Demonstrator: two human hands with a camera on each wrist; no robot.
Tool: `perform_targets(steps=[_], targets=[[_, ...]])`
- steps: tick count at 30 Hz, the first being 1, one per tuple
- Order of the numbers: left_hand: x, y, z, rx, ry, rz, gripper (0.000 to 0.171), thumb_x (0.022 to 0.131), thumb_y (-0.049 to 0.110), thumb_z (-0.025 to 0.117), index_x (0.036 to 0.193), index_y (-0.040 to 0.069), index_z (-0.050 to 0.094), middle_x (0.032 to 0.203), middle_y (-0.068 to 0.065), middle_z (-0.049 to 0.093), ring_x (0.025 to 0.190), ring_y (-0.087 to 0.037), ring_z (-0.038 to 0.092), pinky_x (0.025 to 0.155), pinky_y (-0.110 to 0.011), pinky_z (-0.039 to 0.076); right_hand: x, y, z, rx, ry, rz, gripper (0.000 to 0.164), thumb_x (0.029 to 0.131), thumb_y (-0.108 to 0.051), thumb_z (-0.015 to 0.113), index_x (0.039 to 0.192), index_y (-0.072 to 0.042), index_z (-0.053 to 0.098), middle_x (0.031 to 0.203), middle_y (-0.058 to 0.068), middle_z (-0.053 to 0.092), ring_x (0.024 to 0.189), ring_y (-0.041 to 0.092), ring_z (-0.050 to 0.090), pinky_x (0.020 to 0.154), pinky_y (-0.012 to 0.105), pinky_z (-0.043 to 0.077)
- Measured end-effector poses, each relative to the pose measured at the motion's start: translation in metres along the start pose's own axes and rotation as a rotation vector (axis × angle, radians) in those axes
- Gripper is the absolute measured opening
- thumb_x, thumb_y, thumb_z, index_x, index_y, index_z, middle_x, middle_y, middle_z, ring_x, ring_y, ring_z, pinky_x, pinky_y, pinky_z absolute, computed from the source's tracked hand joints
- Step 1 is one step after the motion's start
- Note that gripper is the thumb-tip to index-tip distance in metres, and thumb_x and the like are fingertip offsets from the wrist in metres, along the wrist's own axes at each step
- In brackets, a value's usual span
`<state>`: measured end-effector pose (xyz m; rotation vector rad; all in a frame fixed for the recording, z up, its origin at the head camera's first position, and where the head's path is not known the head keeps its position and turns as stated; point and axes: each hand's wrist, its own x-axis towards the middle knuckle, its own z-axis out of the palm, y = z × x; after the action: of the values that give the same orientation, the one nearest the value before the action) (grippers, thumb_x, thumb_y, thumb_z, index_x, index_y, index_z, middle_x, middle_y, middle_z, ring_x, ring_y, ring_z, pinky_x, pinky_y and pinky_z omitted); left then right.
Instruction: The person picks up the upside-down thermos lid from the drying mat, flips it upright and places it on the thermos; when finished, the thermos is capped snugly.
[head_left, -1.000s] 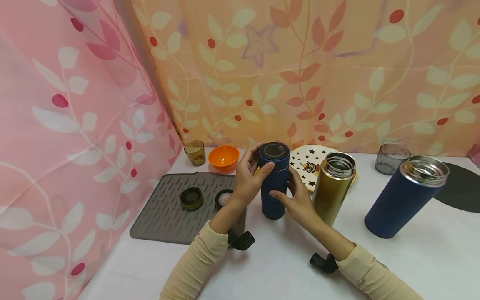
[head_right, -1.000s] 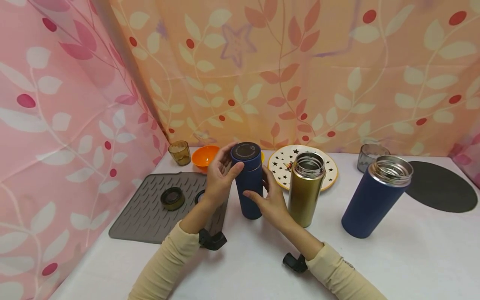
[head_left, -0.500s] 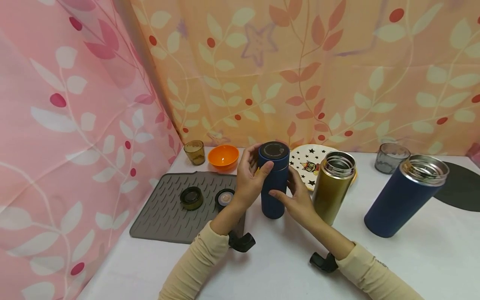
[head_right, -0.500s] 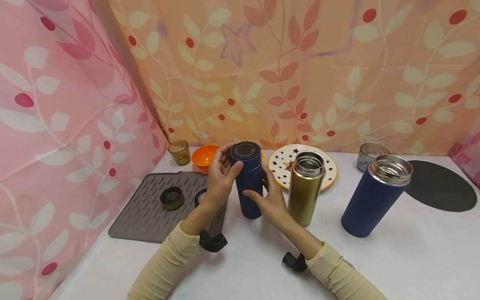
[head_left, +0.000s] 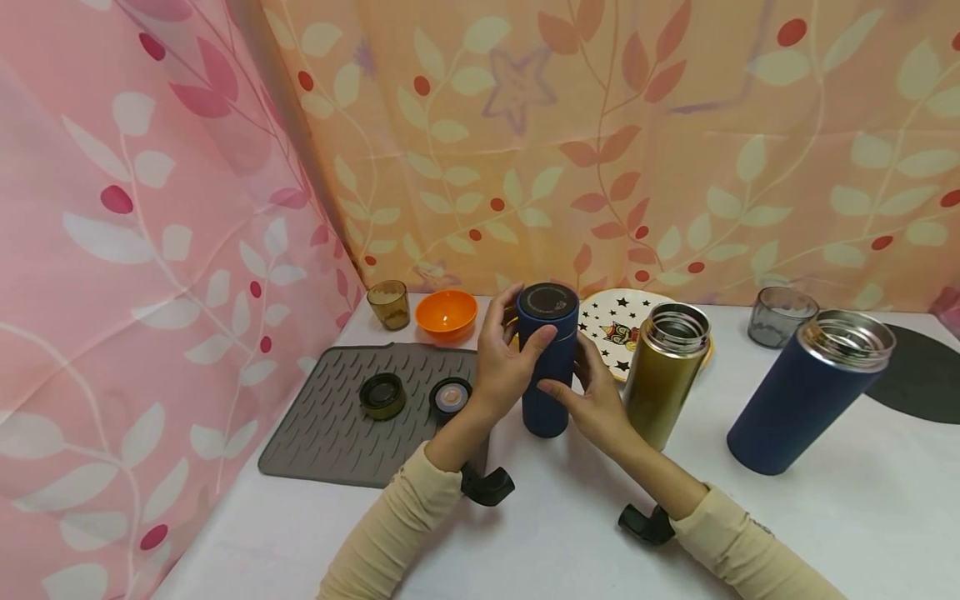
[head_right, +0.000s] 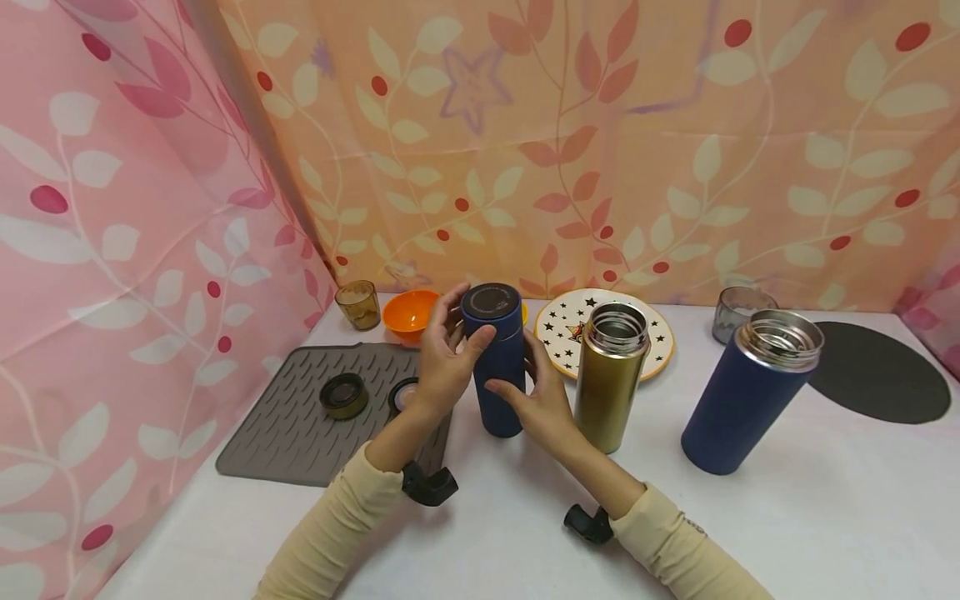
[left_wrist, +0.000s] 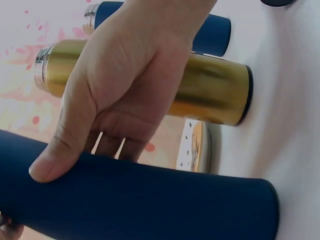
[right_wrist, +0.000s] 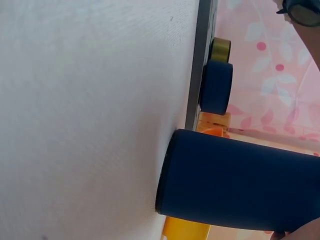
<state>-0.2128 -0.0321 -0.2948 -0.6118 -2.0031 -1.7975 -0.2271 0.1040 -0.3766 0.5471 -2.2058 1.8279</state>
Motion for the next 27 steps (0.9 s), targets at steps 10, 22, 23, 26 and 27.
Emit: perform_targets(steps=[10, 22, 23, 26, 27], targets=[[0.002, 0.001, 0.0, 0.012, 0.021, 0.01, 0.067, 0.079, 0.022, 0.072, 0.128, -0.009, 0.039, 0.122, -0.022, 0.045, 0.112, -0.031, 0.048, 0.1, -0.04, 0.043, -0.001, 0.0, 0.0, -0.01, -0.004, 0.016, 0.073, 0.081, -0.016, 0.07, 0.141, -0.015, 0.029, 0.138, 0.011, 0.041, 0.129, 0.027, 0.041, 0.11, 0.046, 0.029], [0.004, -0.026, -0.002, 0.009, -0.01, 0.082, 0.055, 0.089, 0.021, 0.061, 0.133, -0.001, 0.037, 0.125, -0.017, 0.051, 0.114, -0.025, 0.053, 0.104, -0.033, 0.04, 0.0, 0.0, 0.0, -0.016, 0.002, -0.008, 0.073, 0.08, -0.017, 0.071, 0.14, -0.016, 0.03, 0.137, 0.008, 0.042, 0.127, 0.026, 0.043, 0.109, 0.046, 0.031], [0.004, -0.022, -0.001, 0.017, -0.005, 0.065, 0.057, 0.087, 0.022, 0.064, 0.132, -0.001, 0.037, 0.125, -0.017, 0.051, 0.113, -0.025, 0.053, 0.103, -0.034, 0.04, 0.0, 0.0, 0.0, -0.019, 0.001, -0.004, 0.073, 0.08, -0.017, 0.071, 0.14, -0.016, 0.03, 0.137, 0.008, 0.042, 0.127, 0.025, 0.043, 0.109, 0.045, 0.031], [0.003, -0.006, 0.003, 0.06, 0.026, 0.014, 0.064, 0.08, 0.019, 0.072, 0.129, -0.005, 0.038, 0.123, -0.019, 0.047, 0.109, -0.028, 0.053, 0.099, -0.037, 0.044, 0.0, 0.0, 0.0, -0.022, -0.004, -0.005, 0.073, 0.081, -0.016, 0.07, 0.141, -0.015, 0.029, 0.137, 0.01, 0.042, 0.128, 0.027, 0.042, 0.109, 0.046, 0.03], [0.003, 0.0, 0.004, 0.073, 0.032, -0.008, 0.066, 0.078, 0.016, 0.074, 0.128, -0.005, 0.037, 0.123, -0.02, 0.046, 0.109, -0.029, 0.053, 0.099, -0.037, 0.044, -0.001, 0.001, -0.001, -0.021, -0.005, -0.007, 0.073, 0.081, -0.015, 0.07, 0.141, -0.014, 0.028, 0.137, 0.011, 0.042, 0.128, 0.027, 0.041, 0.11, 0.046, 0.029]])
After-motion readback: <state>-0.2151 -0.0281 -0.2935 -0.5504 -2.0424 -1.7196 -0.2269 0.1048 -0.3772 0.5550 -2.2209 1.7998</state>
